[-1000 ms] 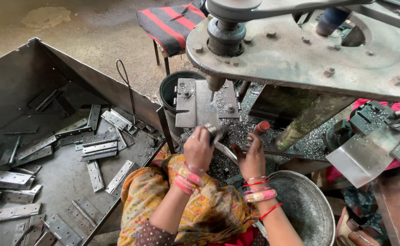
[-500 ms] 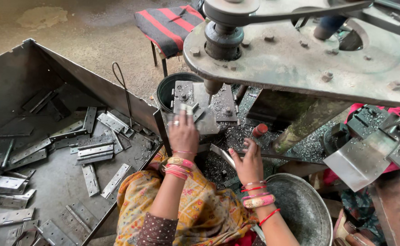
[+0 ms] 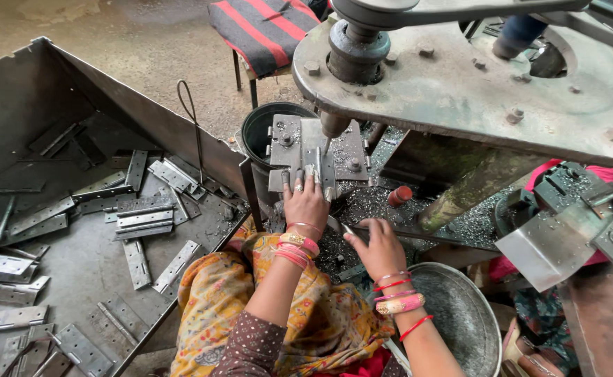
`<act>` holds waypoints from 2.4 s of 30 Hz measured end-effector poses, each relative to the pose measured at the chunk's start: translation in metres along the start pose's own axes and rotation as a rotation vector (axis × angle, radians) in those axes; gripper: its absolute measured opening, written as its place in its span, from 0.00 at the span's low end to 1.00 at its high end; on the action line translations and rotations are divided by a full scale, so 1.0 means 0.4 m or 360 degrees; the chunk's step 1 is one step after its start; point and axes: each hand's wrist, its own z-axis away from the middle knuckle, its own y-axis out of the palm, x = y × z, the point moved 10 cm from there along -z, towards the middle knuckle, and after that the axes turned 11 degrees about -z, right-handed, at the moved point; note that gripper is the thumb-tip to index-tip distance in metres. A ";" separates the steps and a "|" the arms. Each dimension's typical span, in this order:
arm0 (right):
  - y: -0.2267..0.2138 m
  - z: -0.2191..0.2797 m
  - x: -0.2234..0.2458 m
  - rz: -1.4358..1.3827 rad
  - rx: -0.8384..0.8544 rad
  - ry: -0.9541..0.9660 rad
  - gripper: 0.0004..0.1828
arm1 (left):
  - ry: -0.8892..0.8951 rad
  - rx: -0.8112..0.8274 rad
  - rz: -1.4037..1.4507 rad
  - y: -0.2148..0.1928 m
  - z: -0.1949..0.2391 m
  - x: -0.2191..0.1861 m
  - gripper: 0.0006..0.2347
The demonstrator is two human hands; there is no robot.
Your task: The person places metal hinge components into a press machine, operates the machine with a foot pedal or hand control, and removes the processed components.
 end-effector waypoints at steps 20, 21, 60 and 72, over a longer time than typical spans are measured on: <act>0.158 0.006 -0.141 0.0306 0.0974 0.0457 0.27 | 0.0042 -0.0077 -0.0227 0.043 -0.053 -0.018 0.12; 0.158 0.016 -0.146 0.0283 0.0900 0.0438 0.27 | 0.0030 -0.0102 -0.0253 0.042 -0.062 -0.020 0.12; 0.205 0.154 -0.223 0.0151 0.0631 0.0583 0.28 | 0.0040 0.0019 -0.0041 0.069 -0.116 0.002 0.13; 0.171 -0.012 -0.164 0.0376 0.1037 0.0465 0.31 | 0.0015 0.0519 0.0099 0.125 -0.139 0.037 0.14</act>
